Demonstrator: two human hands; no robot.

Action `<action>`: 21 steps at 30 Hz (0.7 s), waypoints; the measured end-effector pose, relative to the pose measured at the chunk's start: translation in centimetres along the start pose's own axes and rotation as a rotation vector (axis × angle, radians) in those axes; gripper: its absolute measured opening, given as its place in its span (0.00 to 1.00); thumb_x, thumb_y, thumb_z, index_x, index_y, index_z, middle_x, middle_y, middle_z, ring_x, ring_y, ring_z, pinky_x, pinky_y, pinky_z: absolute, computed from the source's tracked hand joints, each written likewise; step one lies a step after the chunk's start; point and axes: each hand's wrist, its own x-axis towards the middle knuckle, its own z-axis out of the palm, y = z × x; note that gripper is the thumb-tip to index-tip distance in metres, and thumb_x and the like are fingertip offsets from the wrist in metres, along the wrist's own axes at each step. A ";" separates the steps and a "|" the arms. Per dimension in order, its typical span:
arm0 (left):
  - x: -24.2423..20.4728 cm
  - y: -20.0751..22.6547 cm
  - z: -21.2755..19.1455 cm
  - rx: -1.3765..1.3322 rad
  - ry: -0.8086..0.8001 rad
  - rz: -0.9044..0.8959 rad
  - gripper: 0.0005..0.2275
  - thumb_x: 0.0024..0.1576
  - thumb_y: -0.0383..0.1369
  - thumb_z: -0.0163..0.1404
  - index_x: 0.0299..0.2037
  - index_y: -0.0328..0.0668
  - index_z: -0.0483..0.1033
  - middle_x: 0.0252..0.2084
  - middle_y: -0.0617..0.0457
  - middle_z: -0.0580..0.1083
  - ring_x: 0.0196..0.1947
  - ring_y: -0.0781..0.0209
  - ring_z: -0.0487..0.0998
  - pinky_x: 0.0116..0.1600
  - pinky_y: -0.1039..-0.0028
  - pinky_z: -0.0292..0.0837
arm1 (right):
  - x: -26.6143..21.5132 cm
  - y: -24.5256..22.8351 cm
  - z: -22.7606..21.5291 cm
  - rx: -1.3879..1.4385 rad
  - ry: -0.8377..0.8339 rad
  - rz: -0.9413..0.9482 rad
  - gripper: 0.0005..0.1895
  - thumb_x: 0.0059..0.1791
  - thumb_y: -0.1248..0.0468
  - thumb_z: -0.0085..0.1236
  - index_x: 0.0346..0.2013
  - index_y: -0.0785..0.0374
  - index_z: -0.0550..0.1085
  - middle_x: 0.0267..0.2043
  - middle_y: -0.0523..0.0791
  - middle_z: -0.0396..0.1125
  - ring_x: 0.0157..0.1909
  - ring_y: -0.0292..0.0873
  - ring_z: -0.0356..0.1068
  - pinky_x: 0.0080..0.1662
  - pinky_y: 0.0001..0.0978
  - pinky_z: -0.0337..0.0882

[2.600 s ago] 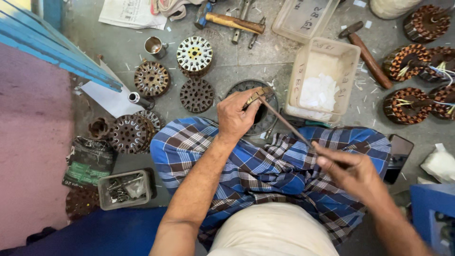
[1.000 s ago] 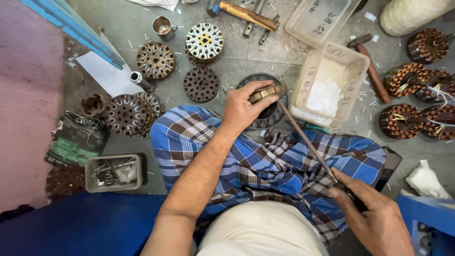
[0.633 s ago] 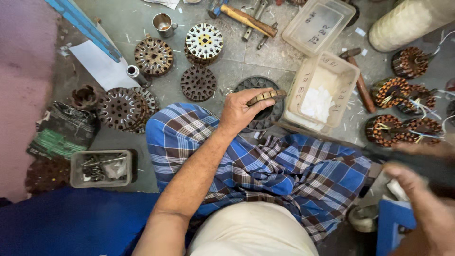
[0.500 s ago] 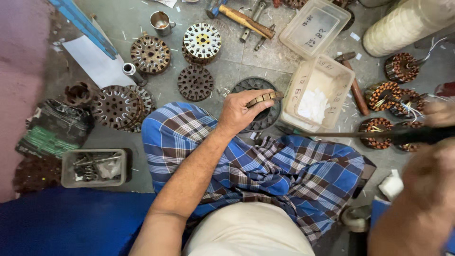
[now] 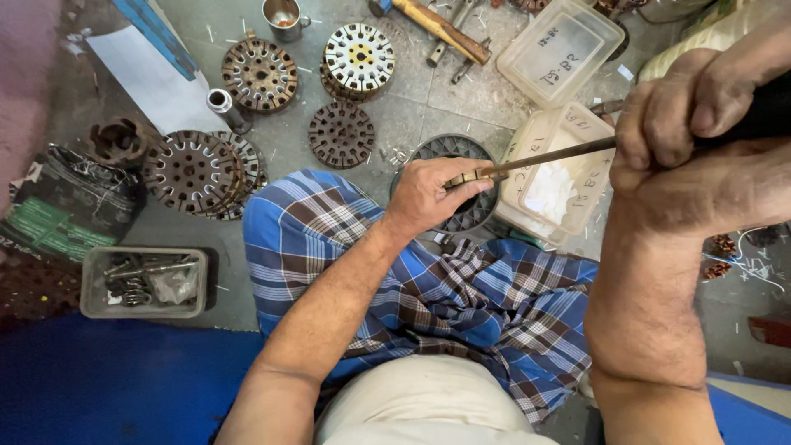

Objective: The person inserts white insulating pieces into the slots of a motor stator while seated on the floor. They use a metal rod to press the pieces into place and a hammer to tap them securely. The person handles multiple stators and repeatedly inserts and adjusts the insulating pieces.

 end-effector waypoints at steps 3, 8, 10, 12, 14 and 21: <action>0.1 0.1 -0.1 -0.004 0.007 0.028 0.11 0.58 0.36 0.62 0.48 0.44 0.83 0.40 0.51 0.82 0.34 0.62 0.83 0.38 0.74 0.77 | -2.5 0.7 1.0 0.052 0.270 -0.020 0.17 0.53 0.47 0.54 0.34 0.56 0.70 0.23 0.41 0.63 0.19 0.32 0.65 0.23 0.32 0.70; 0.3 0.4 -0.2 0.015 -0.011 -0.033 0.11 0.57 0.36 0.62 0.47 0.44 0.83 0.34 0.54 0.81 0.27 0.63 0.79 0.34 0.73 0.73 | -2.4 0.7 -0.9 0.033 0.122 0.004 0.18 0.52 0.44 0.54 0.37 0.55 0.72 0.25 0.39 0.66 0.21 0.31 0.68 0.27 0.33 0.74; 0.2 0.5 -0.1 0.013 -0.012 -0.038 0.11 0.57 0.36 0.62 0.47 0.44 0.83 0.34 0.54 0.81 0.26 0.64 0.79 0.33 0.74 0.73 | -1.6 0.3 -2.0 0.044 -0.053 0.039 0.17 0.52 0.44 0.54 0.39 0.54 0.71 0.26 0.39 0.67 0.24 0.32 0.70 0.31 0.36 0.77; 0.2 0.4 -0.2 0.002 -0.009 -0.026 0.11 0.57 0.36 0.62 0.47 0.44 0.83 0.36 0.54 0.82 0.27 0.65 0.80 0.33 0.75 0.74 | -1.0 0.2 -2.5 0.074 -0.111 0.064 0.15 0.53 0.47 0.53 0.40 0.55 0.71 0.28 0.39 0.68 0.26 0.32 0.71 0.33 0.37 0.77; 0.2 0.3 -0.1 -0.002 0.000 -0.008 0.11 0.57 0.36 0.62 0.47 0.44 0.83 0.36 0.54 0.82 0.27 0.65 0.80 0.34 0.75 0.74 | -0.5 -0.1 -2.9 0.105 -0.171 0.095 0.14 0.54 0.49 0.53 0.41 0.55 0.71 0.29 0.39 0.68 0.27 0.33 0.72 0.35 0.39 0.78; 0.1 -0.1 0.0 -0.006 -0.008 -0.018 0.11 0.58 0.37 0.61 0.48 0.46 0.83 0.38 0.55 0.83 0.27 0.67 0.81 0.33 0.76 0.76 | -0.2 0.8 -3.0 0.190 -0.203 0.094 0.12 0.53 0.52 0.55 0.42 0.57 0.73 0.29 0.40 0.69 0.28 0.35 0.73 0.37 0.40 0.79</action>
